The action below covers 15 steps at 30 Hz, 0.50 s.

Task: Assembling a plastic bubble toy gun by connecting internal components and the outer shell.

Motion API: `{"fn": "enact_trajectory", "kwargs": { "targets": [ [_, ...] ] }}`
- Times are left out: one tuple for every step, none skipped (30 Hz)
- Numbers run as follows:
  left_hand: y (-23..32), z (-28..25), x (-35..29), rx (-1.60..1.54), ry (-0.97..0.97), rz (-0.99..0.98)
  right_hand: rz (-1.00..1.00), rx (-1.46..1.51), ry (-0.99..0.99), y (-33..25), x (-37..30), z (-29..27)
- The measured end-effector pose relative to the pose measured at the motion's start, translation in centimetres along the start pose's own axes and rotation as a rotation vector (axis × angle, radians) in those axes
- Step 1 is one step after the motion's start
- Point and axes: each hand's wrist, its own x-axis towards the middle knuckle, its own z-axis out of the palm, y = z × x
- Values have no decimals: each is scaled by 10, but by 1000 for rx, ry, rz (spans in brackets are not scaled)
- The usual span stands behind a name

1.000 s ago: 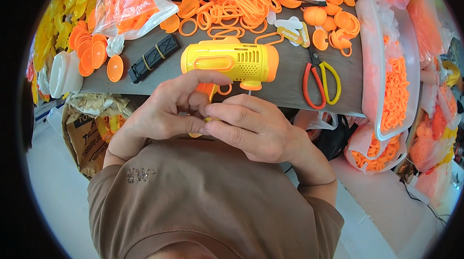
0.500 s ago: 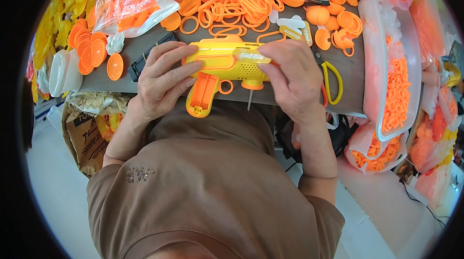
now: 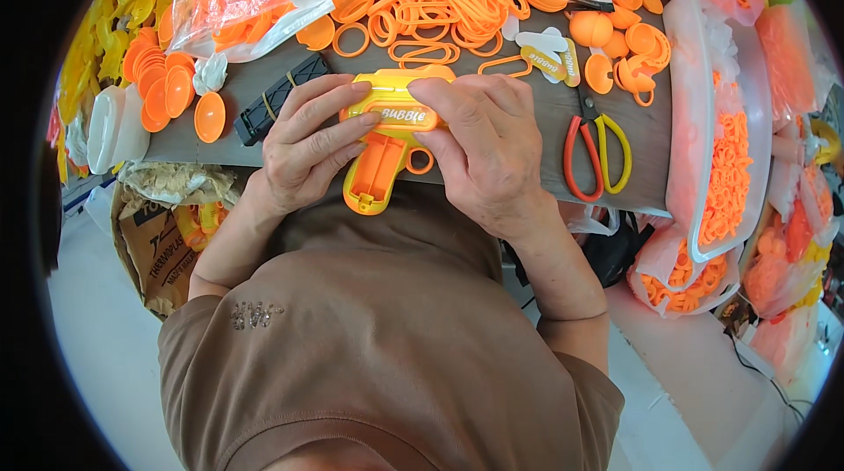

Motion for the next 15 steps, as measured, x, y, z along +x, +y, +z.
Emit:
{"fn": "enact_trajectory", "kwargs": {
  "targets": [
    [0, 1, 0, 5, 4, 3, 2, 0, -2, 0, 1, 0],
    [0, 1, 0, 3, 3, 1, 1, 5, -2, 0, 2, 1],
    [1, 0, 0, 4, -1, -6, 0, 10, -1, 0, 2, 1],
    [1, 0, 1, 5, -5, -13, 2, 10, -3, 0, 2, 1],
    [1, 0, 1, 3, -6, -14, 3, 5, -8, 0, 3, 0],
    [1, 0, 2, -5, -3, -26, 3, 0, -14, 0, 2, 0],
    [2, 0, 2, -10, 1, -40, 3, 4, -15, 0, 2, 0],
    [2, 1, 2, -9, 0, -43, 20, 21, -15, 1, 1, 0],
    [2, 1, 1, -25, 8, -47, 37, 39, -15, 1, 1, 0],
    [1, 2, 2, -43, 16, -48, 39, 40, -16, 1, 0, 0],
    [0, 2, 1, -44, 16, -49, 52, 61, -14, 1, -1, -1],
    [-1, 1, 1, -31, 5, -33, 66, 83, -12, 1, -1, -1],
    [-1, 1, 0, -17, -6, -17, 66, 84, -14, 1, -1, -1],
    [-1, 1, 0, -17, -6, -19, 56, 74, -23, 1, 0, -2],
    [-1, 1, -1, -17, -8, -18, 47, 63, -33, 1, 0, -2]
  ]
}}
